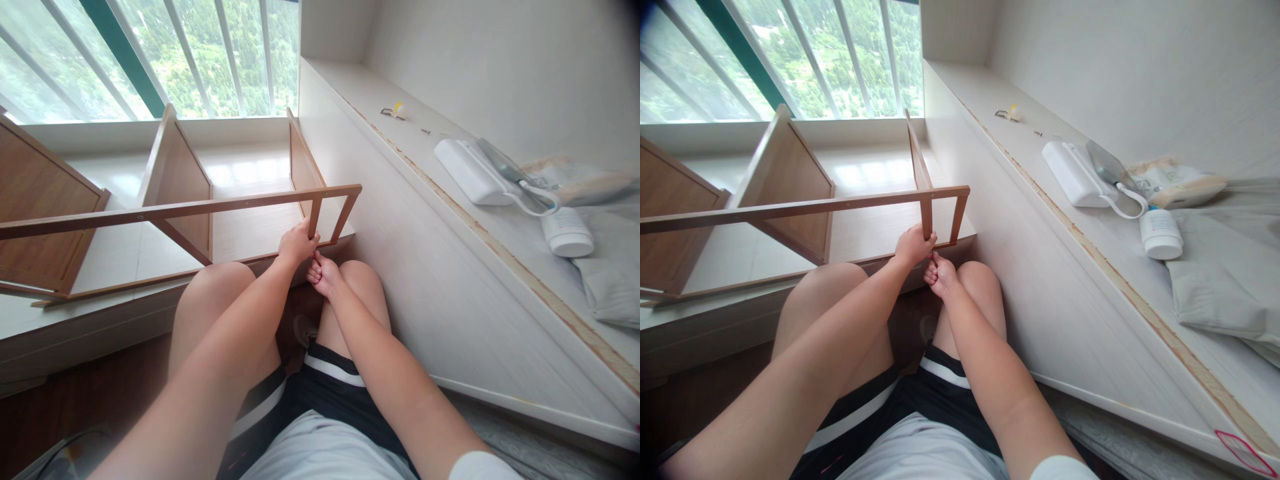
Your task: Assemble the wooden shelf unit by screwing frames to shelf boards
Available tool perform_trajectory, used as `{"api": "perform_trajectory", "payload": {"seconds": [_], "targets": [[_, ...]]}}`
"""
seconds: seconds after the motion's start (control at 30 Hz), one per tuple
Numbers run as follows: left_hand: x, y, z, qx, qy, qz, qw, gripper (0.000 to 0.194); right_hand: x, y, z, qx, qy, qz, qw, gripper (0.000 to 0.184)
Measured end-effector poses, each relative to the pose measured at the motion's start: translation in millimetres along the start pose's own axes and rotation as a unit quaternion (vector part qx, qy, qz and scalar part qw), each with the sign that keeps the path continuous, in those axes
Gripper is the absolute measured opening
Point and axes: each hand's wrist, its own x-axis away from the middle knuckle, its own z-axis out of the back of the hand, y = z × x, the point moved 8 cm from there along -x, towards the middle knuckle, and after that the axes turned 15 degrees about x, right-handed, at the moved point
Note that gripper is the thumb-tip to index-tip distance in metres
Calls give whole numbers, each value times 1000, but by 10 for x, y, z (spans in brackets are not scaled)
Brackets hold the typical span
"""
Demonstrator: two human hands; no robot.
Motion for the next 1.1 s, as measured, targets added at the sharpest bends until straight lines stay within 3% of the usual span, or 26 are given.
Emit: {"api": "perform_trajectory", "payload": {"seconds": [0.1, 0.17, 0.2, 0.27, 0.33, 0.4, 0.47, 0.6, 0.67, 0.73, 0.8, 0.9, 0.97, 1.03, 1.1], "targets": [[-3, 4, -1, 4, 3, -3, 1000, 33, -5, -19, 16, 47, 18, 10, 999, 28], [-8, -1, -5, 5, 5, -5, 1000, 33, 4, -63, 84, 151, 69, 30, 986, 29], [-10, -5, -7, 4, 6, -7, 1000, 33, 20, -106, 127, 231, 105, 46, 966, 29], [-15, -12, -12, -1, 7, -9, 1000, 34, 81, -240, 189, 426, 186, 82, 881, 27], [-18, -12, -19, -4, 6, -14, 1000, 34, 148, -352, 180, 598, 243, 101, 757, 26], [-21, -13, -23, -6, 6, -15, 1000, 34, 187, -397, 147, 696, 264, 98, 661, 30], [-22, -22, -25, -7, 5, -11, 1000, 34, 199, -397, 122, 734, 261, 89, 621, 35], [-26, -32, -34, -4, 2, -13, 1000, 35, 211, -389, 97, 753, 253, 87, 601, 38], [-27, -32, -38, -3, 4, -19, 1000, 35, 212, -386, 106, 748, 260, 87, 604, 37], [-28, -34, -38, -4, 7, -23, 1000, 35, 207, -389, 124, 724, 272, 96, 627, 33], [-25, -33, -36, -4, 9, -22, 1000, 35, 180, -378, 150, 655, 269, 114, 696, 27], [-18, -31, -28, -10, 6, -11, 1000, 35, 76, -230, 195, 421, 188, 93, 882, 28], [-12, -23, -19, -11, 5, -8, 1000, 35, 22, -80, 141, 226, 93, 43, 969, 30], [-7, -9, -9, -9, 8, -13, 1000, 35, 27, 9, 56, 85, 18, 4, 996, 29], [-6, -1, -4, -5, 11, -20, 1000, 35, 53, 43, 13, 16, -14, -8, 1000, 28]]}}
